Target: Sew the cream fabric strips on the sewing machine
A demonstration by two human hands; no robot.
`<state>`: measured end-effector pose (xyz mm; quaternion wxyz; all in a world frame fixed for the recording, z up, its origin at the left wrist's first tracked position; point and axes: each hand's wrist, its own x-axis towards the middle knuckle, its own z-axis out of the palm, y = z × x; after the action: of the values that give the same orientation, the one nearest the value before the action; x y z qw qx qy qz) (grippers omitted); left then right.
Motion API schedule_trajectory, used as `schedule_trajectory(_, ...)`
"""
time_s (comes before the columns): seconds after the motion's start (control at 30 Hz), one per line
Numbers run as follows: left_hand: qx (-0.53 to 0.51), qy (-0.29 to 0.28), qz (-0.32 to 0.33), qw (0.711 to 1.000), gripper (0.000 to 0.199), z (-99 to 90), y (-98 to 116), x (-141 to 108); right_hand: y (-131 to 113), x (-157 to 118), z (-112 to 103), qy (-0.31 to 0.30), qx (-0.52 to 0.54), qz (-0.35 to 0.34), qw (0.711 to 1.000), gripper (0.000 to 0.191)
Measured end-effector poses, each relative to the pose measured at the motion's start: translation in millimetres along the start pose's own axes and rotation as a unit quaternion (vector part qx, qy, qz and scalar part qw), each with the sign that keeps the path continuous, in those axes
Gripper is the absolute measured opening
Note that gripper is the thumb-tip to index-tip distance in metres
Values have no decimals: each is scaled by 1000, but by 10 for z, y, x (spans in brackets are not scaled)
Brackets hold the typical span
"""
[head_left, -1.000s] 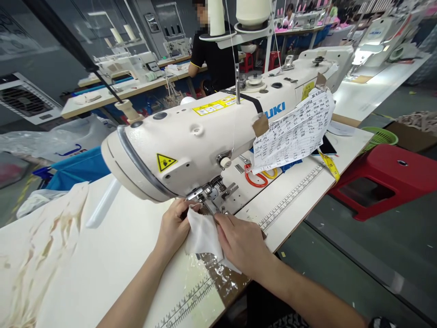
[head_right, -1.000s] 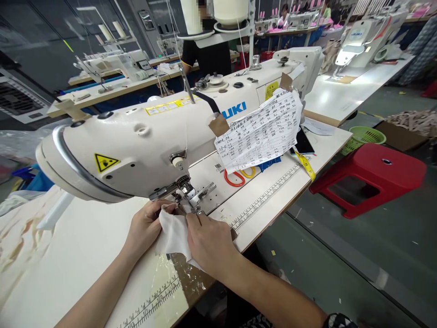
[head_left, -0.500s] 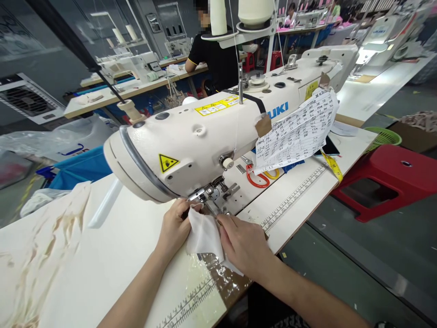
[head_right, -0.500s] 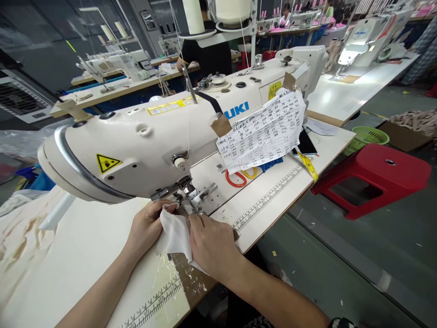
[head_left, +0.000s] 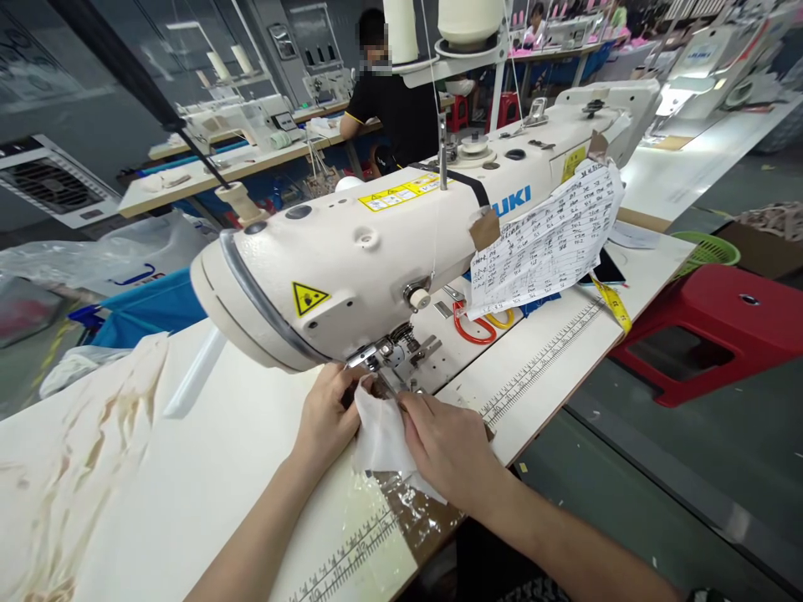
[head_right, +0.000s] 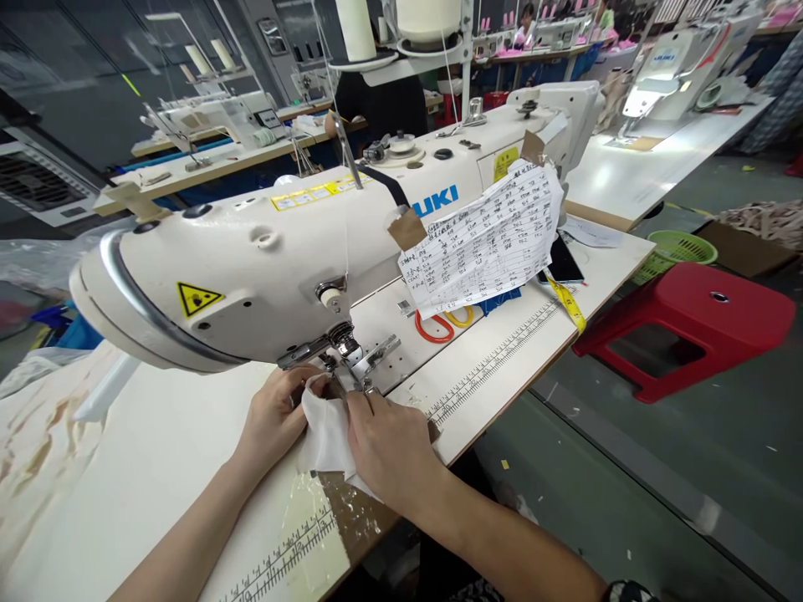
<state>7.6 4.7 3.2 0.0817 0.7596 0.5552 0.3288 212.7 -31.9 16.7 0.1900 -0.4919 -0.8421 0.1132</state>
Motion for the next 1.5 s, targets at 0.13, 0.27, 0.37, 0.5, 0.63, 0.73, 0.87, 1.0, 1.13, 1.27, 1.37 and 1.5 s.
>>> schedule_trajectory(0.13, 51, 4, 42, 998, 18, 43, -30, -5, -17, 9, -32, -14, -1, 6, 1000, 20)
schedule_trajectory(0.27, 104, 15, 50, 993, 18, 76, -87, -15, -30, 10, -30, -12, -7, 4, 1000, 21)
schedule_trajectory(0.37, 112, 18, 50, 992, 18, 69, -114, -20, -27, 11, 3, 0, -3, -2, 1000, 22)
schedule_trajectory(0.5, 66, 15, 35, 997, 18, 17, -100, -8, -9, 11, 47, 12, 1, -10, 1000, 22)
schedule_trajectory(0.63, 16, 4, -19, 1000, 20, -28, -58, 13, -6, 3, 55, 7, -3, -11, 1000, 21)
schedule_trajectory(0.73, -4, -4, -60, 998, 23, -42, -45, 18, -19, 3, 43, -3, 1, -3, 1000, 19)
schedule_trajectory(0.87, -4, -10, -62, 998, 25, -54, -56, 5, -34, 9, 33, -6, 1, 8, 1000, 18)
schedule_trajectory(1.0, 44, 7, 32, 998, 18, -61, -59, -4, -32, 21, 57, -1, -13, 11, 1000, 21)
schedule_trajectory(1.13, 102, -3, 170, 980, 24, -88, -23, 11, -33, 17, 76, 5, -33, 8, 999, 26)
schedule_trajectory(1.27, 107, -47, 216, 969, 28, -172, 58, 10, -25, -173, -6, 4, -9, 18, 1000, 29)
schedule_trajectory(1.37, 120, -86, 206, 967, 32, -209, 157, -25, 26, -478, -105, 11, 85, 7, 996, 24)
schedule_trajectory(1.5, 187, -81, 174, 963, 30, -113, 320, -109, 135, -838, -199, 27, 115, -10, 993, 27)
